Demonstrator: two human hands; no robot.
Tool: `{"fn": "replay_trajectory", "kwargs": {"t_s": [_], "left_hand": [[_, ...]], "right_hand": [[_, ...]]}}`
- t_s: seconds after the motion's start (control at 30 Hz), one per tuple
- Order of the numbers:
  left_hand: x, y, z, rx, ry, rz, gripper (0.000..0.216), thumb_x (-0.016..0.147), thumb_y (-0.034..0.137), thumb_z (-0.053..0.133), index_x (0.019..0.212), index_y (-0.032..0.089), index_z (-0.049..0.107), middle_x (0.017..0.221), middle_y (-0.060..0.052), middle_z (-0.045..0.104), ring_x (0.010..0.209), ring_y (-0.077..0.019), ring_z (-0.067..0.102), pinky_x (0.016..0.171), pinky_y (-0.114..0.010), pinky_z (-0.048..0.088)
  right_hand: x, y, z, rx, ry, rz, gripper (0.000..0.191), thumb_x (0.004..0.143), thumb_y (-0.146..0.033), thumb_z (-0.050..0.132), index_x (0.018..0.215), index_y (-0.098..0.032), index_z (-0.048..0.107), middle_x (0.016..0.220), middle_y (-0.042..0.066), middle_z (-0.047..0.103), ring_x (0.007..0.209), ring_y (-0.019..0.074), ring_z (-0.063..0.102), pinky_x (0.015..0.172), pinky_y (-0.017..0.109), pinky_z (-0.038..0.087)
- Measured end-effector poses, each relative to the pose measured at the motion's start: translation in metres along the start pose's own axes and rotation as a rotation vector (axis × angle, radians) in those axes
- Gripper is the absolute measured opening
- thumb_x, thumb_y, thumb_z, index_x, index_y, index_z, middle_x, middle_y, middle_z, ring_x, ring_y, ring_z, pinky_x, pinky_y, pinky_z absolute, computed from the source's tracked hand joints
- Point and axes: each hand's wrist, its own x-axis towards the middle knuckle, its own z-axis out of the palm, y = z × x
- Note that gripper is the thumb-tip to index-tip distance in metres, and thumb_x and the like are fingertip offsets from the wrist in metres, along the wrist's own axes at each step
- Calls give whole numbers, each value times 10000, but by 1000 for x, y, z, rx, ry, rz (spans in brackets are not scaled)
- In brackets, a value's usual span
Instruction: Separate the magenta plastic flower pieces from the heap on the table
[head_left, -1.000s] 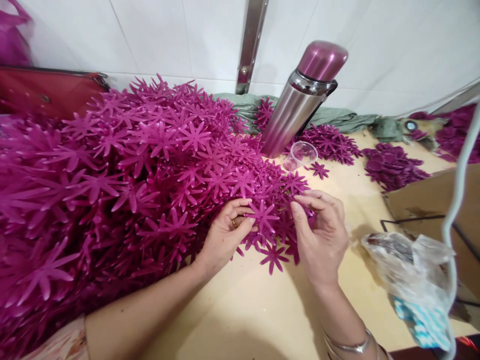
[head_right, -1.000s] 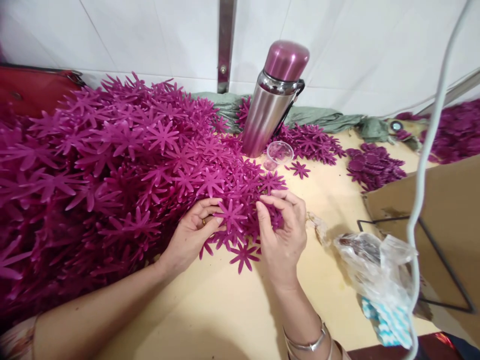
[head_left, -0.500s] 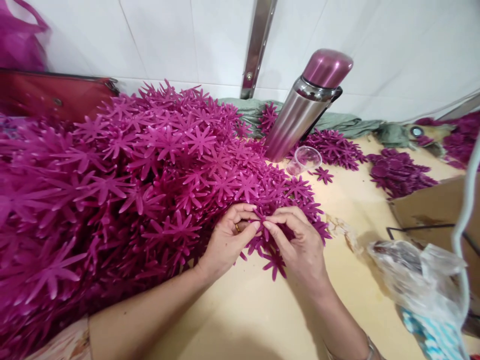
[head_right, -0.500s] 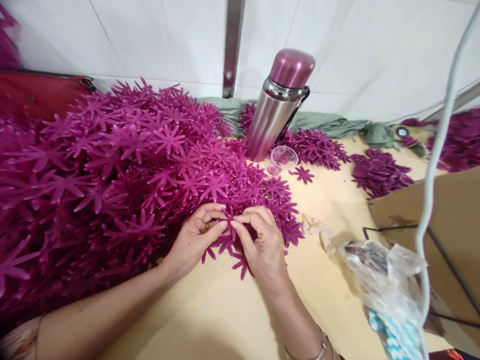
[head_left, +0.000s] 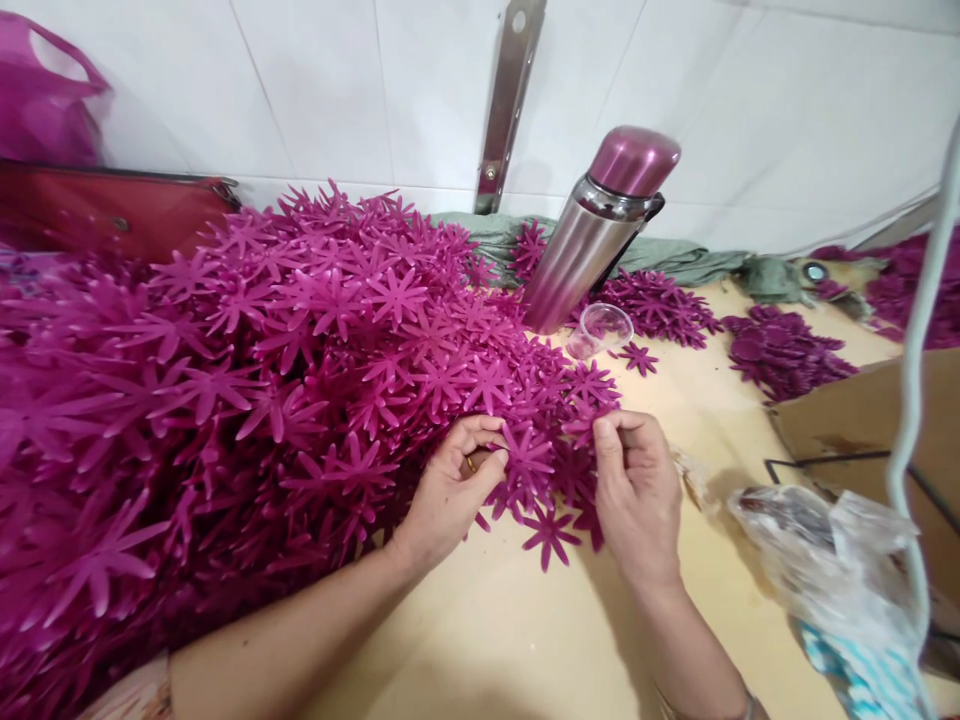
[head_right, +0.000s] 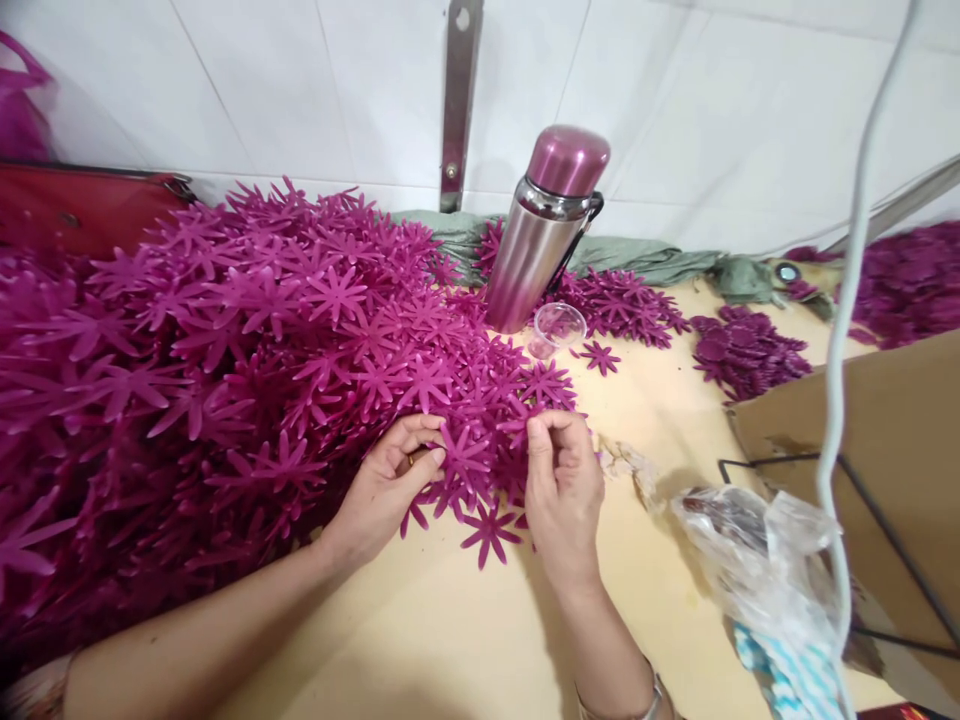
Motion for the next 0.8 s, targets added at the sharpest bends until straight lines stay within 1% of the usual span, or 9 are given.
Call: {"fn": "replay_trajectory", "kwargs": {"t_s": [0.07, 0.17, 0.27, 0.33, 0.37, 0.5, 0.6, 0.7, 0.8], "left_hand": [[0, -2, -1, 13, 12, 11, 249, 895, 220, 654, 1141, 225, 613, 980, -3, 625, 827, -113, 556, 763, -224, 476], [1, -3, -1, 1, 14, 19, 248, 904, 234, 657, 1148, 227, 614, 1011, -11, 630, 871, -117, 571, 788, -224, 492], [1, -4, -1, -36, 5, 13, 259, 909, 264, 668, 1158, 229, 609, 1036, -19, 627, 905, -123, 582, 772, -215, 506], [1, -4, -1, -50, 1, 8, 263, 907, 275, 676, 1157, 226, 608, 1038, -23, 621, 922, -127, 585, 764, -211, 508], [1, -5, -1, -51, -1, 8, 263, 907, 277, 677, 1156, 225, 609, 1037, -23, 620, 924, -127, 585, 761, -208, 507], [1, -5, -2, -46, -5, 18, 260, 909, 280, 680, 1155, 227, 617, 1039, -21, 629, 932, -124, 588, 770, -206, 506], [1, -4, -2, -52, 6, 13, 267, 894, 284, 698, 1143, 223, 622, 1031, -22, 635, 924, -124, 594, 769, -207, 515], [2, -3, 0, -58, 16, 11, 273, 887, 290, 708, 1135, 219, 618, 1018, -21, 637, 911, -123, 604, 767, -211, 526], [1, -3, 2, -81, 31, 4, 283, 874, 305, 725, 1119, 218, 611, 1018, -18, 644, 907, -126, 619, 786, -230, 540]], "right_hand": [[3, 1, -2, 54, 37, 41, 220, 982, -410, 611, 889, -213, 580, 724, -38, 492, 642, 136, 445, 612, 273, 382], [5, 5, -3, 113, 42, 102, 230, 977, -440, 618, 982, -209, 615, 804, -16, 575, 715, 143, 519, 687, 281, 435], [6, 10, -1, 176, 47, 131, 334, 1013, -517, 511, 1042, -210, 642, 876, 22, 643, 804, 173, 600, 761, 321, 489], [7, 11, 0, 254, 59, 141, 437, 1027, -578, 418, 1017, -206, 646, 874, 42, 664, 819, 190, 635, 759, 344, 516], [7, 11, 1, 283, 60, 155, 449, 1022, -592, 418, 1004, -205, 646, 857, 42, 668, 799, 192, 645, 741, 346, 525], [6, 7, -1, 248, 33, 203, 279, 918, -477, 689, 994, -212, 645, 834, 19, 701, 752, 181, 676, 733, 333, 549], [6, 6, -4, 125, 43, 80, 219, 952, -392, 654, 1081, -215, 665, 992, 56, 745, 927, 210, 713, 905, 407, 552], [6, 5, -5, -124, 0, -135, 283, 967, -349, 623, 1219, -232, 675, 1276, 110, 689, 1214, 264, 633, 1101, 526, 443], [4, 0, -4, -296, -15, -347, 342, 926, -319, 685, 1264, -266, 664, 1390, 123, 615, 1331, 301, 541, 1154, 586, 371]]}}
